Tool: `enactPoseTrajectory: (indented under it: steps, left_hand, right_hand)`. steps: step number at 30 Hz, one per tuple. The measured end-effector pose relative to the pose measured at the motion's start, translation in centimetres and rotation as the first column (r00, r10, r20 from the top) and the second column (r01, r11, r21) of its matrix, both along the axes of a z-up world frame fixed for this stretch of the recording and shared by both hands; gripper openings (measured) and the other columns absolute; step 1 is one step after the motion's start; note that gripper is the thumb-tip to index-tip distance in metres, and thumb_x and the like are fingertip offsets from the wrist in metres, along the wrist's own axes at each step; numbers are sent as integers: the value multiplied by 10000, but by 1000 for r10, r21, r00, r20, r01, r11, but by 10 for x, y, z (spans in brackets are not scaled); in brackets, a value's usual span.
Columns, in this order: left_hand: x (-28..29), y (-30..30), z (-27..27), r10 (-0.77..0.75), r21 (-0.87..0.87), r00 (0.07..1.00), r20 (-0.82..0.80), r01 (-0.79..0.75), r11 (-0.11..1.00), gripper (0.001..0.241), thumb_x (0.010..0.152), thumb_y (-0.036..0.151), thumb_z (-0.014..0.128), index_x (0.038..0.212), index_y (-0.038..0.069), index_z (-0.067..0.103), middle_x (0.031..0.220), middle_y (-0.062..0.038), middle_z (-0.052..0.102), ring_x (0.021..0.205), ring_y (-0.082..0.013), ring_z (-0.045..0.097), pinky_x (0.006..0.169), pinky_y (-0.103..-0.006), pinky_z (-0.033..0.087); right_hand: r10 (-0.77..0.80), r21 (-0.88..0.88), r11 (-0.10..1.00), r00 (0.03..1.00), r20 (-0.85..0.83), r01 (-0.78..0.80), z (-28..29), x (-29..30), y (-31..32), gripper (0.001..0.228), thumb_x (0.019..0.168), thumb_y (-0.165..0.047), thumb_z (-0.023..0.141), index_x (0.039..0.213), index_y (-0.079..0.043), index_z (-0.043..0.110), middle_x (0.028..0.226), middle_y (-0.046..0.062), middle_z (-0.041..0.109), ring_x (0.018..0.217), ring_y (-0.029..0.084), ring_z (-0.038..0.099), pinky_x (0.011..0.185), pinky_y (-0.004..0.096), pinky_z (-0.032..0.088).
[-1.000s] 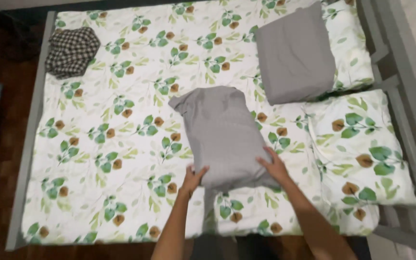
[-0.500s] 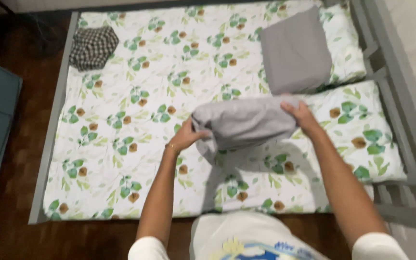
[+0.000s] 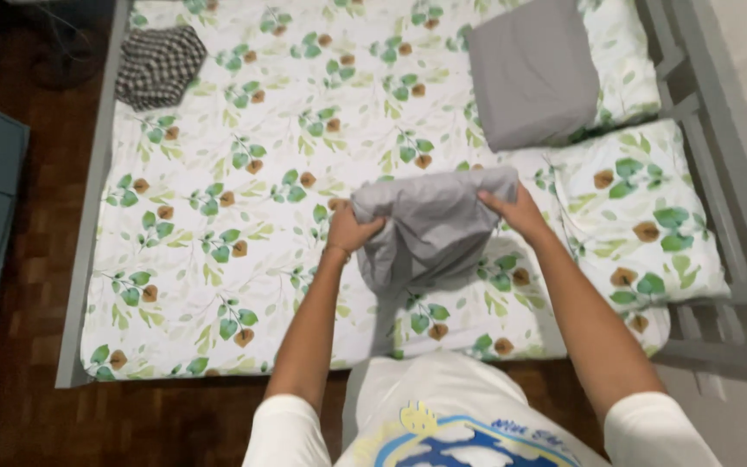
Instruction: The person folds a white pillowcase with a green leaf pattern on a bed. They then pick up a grey pillow, insert it into a grey pillowcase, and fold the pillowcase. Finally, they fold a grey pillowcase on the bed.
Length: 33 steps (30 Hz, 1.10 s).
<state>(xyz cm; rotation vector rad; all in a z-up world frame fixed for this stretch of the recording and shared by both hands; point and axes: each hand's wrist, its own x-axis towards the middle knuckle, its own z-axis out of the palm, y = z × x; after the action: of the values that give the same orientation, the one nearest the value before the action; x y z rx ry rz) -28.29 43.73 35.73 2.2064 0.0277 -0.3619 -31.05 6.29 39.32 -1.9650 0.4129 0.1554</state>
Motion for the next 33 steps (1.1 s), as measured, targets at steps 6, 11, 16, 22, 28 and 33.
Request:
enactPoseTrajectory:
  steps: [6,11,16,22,28,33]
  left_hand:
    - [18,-5,-55,194,-200,928,319,-134,970,458,839,295,757,1177,-7,692,1068,-316,684,1093,-491,637,951,-593,512]
    - [43,-7,23,174,-412,892,417,15,911,447,914,164,654,1324,-3,596,1246,-293,658,1231,-472,580,1026,-603,475]
    - [62,10,45,125,-484,898,421,105,869,431,975,155,540,1390,41,570,1299,-237,663,1274,-390,584,1067,-556,468]
    - [81,40,52,-109,167,727,678,-8,986,306,992,115,549,1277,24,615,997,-270,649,993,-490,669,877,-548,543]
    - [54,2,140,436,-306,569,698,-314,899,361,887,141,625,1232,40,596,1099,-209,650,988,-412,692,875,-487,570]
    - [16,-57,194,-114,24,550,827,168,985,1008,712,454,948,1513,110,442,1429,-205,479,1322,-434,509,1113,-529,429]
  right_hand:
    - [-101,179,981,983,156,72,51,-15,21,810,912,-316,829,1560,-84,401,1497,260,492,1396,435,464,1108,536,449]
    - [70,87,992,971,229,-92,13,0,-15,997,739,-207,959,1560,-89,407,1505,187,513,1397,363,469,1102,519,431]
    - [71,57,995,966,249,-88,6,9,-15,936,707,-151,950,1504,-48,469,1450,208,558,1358,366,506,1069,526,459]
    - [-41,124,992,932,361,-5,24,17,0,801,719,24,868,1427,-36,498,1346,248,611,1304,434,552,1061,571,474]
    - [36,-133,988,703,710,83,105,5,67,808,599,-188,1031,1278,-79,608,1124,228,691,1146,464,643,949,559,503]
    - [261,-501,827,615,744,255,107,12,89,754,671,-374,979,1213,4,613,1017,218,628,997,453,649,905,550,519]
